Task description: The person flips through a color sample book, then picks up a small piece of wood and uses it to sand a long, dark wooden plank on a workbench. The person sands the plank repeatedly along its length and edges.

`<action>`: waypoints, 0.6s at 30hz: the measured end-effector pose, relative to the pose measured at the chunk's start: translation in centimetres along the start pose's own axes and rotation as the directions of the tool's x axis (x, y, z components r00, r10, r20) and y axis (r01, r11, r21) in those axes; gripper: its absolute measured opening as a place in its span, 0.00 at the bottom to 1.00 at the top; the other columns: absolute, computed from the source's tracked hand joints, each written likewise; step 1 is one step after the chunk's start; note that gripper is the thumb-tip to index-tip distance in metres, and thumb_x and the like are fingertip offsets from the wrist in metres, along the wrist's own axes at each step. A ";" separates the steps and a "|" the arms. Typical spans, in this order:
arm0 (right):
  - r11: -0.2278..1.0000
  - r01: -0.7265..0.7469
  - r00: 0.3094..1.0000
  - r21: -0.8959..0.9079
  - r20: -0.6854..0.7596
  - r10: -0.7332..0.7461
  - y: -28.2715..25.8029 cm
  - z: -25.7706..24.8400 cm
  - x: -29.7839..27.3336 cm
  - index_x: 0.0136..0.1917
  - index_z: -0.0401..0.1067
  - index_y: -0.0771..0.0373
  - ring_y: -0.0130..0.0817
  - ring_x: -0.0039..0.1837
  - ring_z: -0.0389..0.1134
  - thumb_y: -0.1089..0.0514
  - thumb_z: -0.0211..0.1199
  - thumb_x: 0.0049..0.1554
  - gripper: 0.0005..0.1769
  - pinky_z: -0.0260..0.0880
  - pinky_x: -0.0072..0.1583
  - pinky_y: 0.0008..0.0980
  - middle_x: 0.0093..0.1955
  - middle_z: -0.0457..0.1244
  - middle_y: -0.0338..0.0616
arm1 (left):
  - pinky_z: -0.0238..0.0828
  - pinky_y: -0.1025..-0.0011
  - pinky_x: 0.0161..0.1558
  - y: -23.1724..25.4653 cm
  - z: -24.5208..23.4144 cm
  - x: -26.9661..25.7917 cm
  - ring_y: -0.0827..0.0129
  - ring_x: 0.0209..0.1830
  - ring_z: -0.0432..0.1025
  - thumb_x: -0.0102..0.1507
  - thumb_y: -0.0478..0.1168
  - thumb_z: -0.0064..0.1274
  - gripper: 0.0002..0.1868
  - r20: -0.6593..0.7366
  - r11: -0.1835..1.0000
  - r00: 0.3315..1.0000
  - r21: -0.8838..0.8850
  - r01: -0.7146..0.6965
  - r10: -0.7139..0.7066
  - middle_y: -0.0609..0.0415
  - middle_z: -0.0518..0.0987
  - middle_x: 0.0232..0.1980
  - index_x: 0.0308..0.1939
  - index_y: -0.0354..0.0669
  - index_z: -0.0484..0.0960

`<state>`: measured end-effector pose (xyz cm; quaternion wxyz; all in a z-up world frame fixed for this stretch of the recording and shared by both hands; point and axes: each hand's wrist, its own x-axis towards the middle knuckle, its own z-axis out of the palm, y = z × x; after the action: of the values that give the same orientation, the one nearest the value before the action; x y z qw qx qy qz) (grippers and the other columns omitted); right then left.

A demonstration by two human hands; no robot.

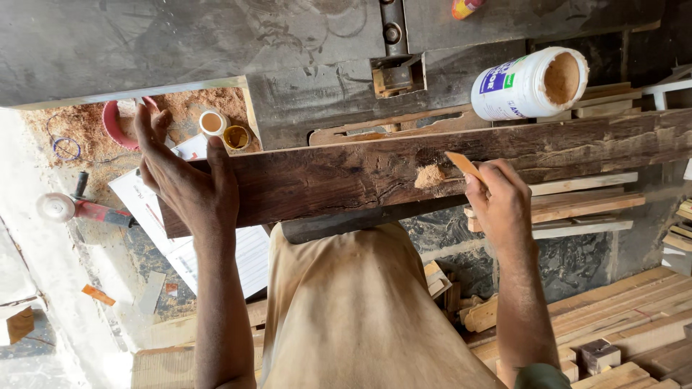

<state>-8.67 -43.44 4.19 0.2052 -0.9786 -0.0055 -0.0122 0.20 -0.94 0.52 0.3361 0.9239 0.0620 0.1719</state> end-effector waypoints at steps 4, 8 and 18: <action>0.990 -0.134 0.991 -0.041 -0.021 0.133 0.1 3.0 -0.5 0.46 0.72 0.70 0.35 0.41 0.67 0.65 0.62 0.66 0.07 0.72 0.38 0.31 0.43 0.65 0.50 | 0.45 0.59 0.78 0.6 -0.2 0.2 0.63 0.80 0.65 0.76 0.42 0.58 0.40 0.016 0.999 0.999 -0.002 0.032 -0.032 0.47 0.68 0.79 0.82 0.42 0.48; 0.993 -0.097 0.993 0.069 -0.066 0.101 -2.8 5.5 -1.0 0.48 0.73 0.72 0.30 0.40 0.67 0.67 0.62 0.65 0.04 0.71 0.35 0.28 0.45 0.65 0.49 | 0.44 0.58 0.79 0.7 -0.4 0.0 0.64 0.81 0.65 0.76 0.40 0.58 0.40 0.013 0.999 0.999 -0.014 0.030 -0.029 0.47 0.63 0.82 0.82 0.42 0.47; 0.987 0.007 0.992 0.162 -0.123 0.014 -5.9 4.8 0.1 0.54 0.76 0.73 0.30 0.40 0.65 0.68 0.62 0.63 0.07 0.67 0.36 0.25 0.45 0.64 0.47 | 0.42 0.55 0.81 -0.7 0.4 -0.5 0.65 0.80 0.66 0.76 0.41 0.56 0.41 -0.002 1.000 1.000 -0.012 0.007 -0.007 0.49 0.62 0.82 0.83 0.42 0.45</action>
<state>-8.57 -36.10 2.15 0.2842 -0.9560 0.0081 -0.0721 -0.14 -0.76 -0.30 0.3420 0.9216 0.0647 0.1721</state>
